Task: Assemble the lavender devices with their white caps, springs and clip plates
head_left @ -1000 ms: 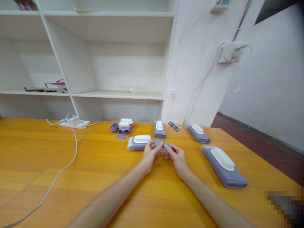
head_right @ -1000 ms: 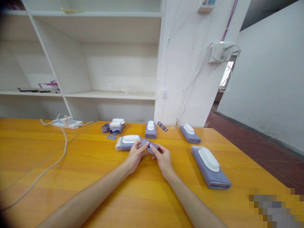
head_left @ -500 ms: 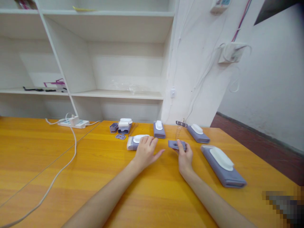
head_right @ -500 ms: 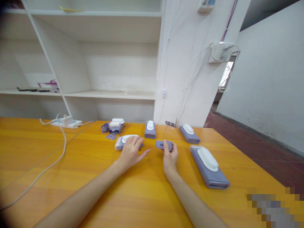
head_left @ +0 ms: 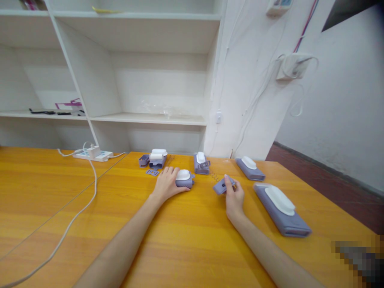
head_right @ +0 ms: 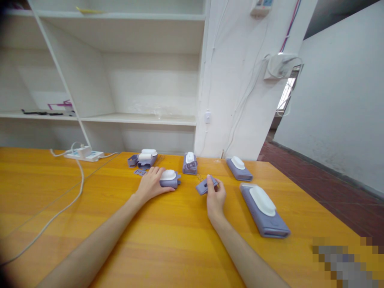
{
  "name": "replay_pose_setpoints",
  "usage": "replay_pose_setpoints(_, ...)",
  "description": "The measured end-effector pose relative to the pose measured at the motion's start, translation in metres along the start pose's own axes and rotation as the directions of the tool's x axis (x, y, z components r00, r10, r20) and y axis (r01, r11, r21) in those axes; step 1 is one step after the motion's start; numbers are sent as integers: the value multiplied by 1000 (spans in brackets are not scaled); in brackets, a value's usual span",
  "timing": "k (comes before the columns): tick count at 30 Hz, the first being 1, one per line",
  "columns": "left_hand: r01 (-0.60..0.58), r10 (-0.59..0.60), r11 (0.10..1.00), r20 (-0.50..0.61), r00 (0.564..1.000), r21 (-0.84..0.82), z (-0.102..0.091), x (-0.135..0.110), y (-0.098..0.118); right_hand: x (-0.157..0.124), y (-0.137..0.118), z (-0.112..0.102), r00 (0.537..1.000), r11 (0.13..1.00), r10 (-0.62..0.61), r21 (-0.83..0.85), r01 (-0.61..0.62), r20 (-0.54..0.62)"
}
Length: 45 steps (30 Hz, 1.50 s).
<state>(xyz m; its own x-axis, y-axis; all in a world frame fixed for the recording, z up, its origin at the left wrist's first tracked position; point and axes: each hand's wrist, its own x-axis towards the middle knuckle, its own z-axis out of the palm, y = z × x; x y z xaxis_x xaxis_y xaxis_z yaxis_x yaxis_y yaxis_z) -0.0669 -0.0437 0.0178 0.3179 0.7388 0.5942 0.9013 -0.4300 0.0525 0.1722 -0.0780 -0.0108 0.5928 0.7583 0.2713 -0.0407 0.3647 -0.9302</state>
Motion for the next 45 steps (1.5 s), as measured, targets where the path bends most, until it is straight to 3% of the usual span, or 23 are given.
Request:
replay_pose_setpoints(3, 19, -19, 1000, -23, 1000, 5, 1, 0, -2, 4, 5, -1, 999, 999, 40, 16, -40, 4)
replay_pose_setpoints(8, 118, -117, 993, -42, 992, 14, 4, -2, -2, 10, 13, -2, 995, 997, 53, 67, -47, -84)
replay_pose_setpoints(14, 160, -180, 978, -159, 971, -132, 4, -4, -8, 12, 15, -2, 996, 994, 60, 92, -54, -64)
replay_pose_setpoints(21, 86, -117, 973, -138, 984, -215, 3, -4, -10, 14, 15, -4, 991, 952, 134, 277, -132, 14)
replay_pose_setpoints(31, 2, -44, 953, -133, 990, -302, 3, -6, -12, 14, 10, -2, 976, 965, 178, 170, -198, 125)
replay_pose_setpoints(39, -198, 123, 959, -334, 935, -202, 11, -6, -19, 14, 11, -2, 991, 977, 127, 167, -131, 34)
replay_pose_setpoints(45, -289, 240, 953, -349, 906, -95, 10, -6, -16, 10, 7, -2, 997, 992, 60, 112, -54, -50)
